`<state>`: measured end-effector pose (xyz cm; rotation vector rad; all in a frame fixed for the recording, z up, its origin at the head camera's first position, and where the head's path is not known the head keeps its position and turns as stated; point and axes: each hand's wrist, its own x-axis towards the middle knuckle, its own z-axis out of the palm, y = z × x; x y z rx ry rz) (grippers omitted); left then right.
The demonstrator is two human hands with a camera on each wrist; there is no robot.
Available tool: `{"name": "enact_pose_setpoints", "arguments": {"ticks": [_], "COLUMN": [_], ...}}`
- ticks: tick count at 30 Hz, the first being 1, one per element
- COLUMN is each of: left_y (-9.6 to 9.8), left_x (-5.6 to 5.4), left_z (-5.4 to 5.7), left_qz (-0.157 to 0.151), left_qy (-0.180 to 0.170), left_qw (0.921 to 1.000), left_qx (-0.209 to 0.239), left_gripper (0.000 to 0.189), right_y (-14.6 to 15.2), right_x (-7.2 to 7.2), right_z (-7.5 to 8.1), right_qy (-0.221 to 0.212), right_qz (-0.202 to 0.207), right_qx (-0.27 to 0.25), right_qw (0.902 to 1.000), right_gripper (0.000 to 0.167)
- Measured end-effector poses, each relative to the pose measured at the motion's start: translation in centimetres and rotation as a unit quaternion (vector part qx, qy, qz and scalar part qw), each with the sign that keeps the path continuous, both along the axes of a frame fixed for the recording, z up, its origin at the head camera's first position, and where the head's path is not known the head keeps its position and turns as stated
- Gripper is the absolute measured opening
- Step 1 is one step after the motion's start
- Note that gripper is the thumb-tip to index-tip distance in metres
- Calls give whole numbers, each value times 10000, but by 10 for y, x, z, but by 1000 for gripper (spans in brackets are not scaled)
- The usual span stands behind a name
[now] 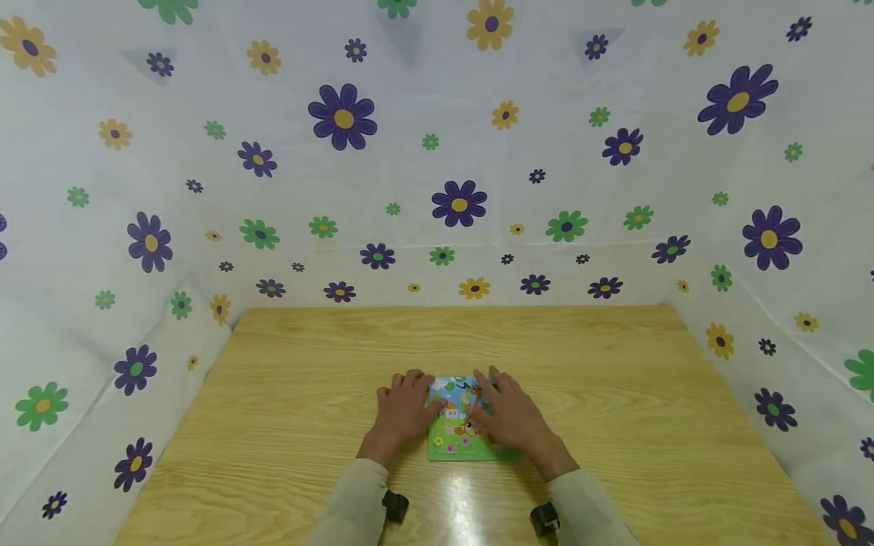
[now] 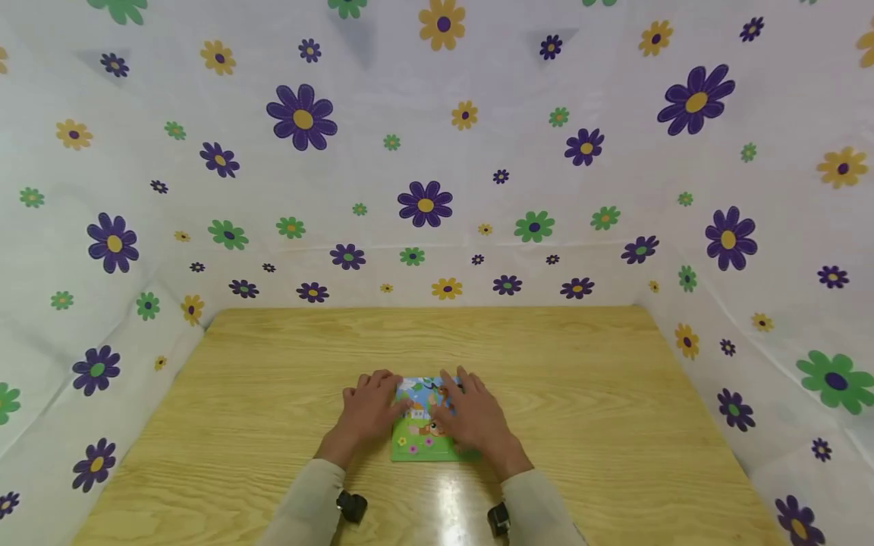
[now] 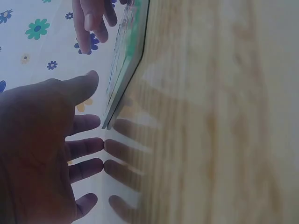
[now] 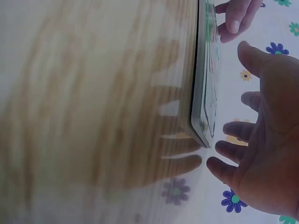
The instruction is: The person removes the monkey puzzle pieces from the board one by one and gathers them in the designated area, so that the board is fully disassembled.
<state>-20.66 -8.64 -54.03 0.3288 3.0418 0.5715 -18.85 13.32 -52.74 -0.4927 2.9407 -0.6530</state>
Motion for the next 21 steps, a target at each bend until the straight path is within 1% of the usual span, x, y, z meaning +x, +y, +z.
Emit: {"name": "enact_pose_setpoints", "arguments": {"ticks": [6, 10, 13, 16, 21], "left_y": [5, 10, 14, 17, 19], "left_x": [-1, -2, -3, -5, -9], "left_z": [5, 8, 9, 10, 14], "left_qz": [6, 83, 156, 237, 377], "left_qy": [-15, -21, 8, -40, -303], "left_qw": [9998, 9995, 9996, 9996, 9988], "left_qx": [-210, -304, -244, -121, 61], "left_gripper": [51, 49, 46, 44, 44], "right_y": [-3, -3, -4, -6, -7], "right_x": [-1, 0, 1, 2, 2], "right_z": [0, -2, -2, 1, 3], "right_qy": [-126, -79, 11, 104, 175], "right_qz": [136, 167, 199, 209, 211], "right_qx": [228, 463, 621, 646, 654], "right_qw": [9996, 9988, 9979, 9976, 9975], "right_gripper": [60, 61, 62, 62, 61]}}
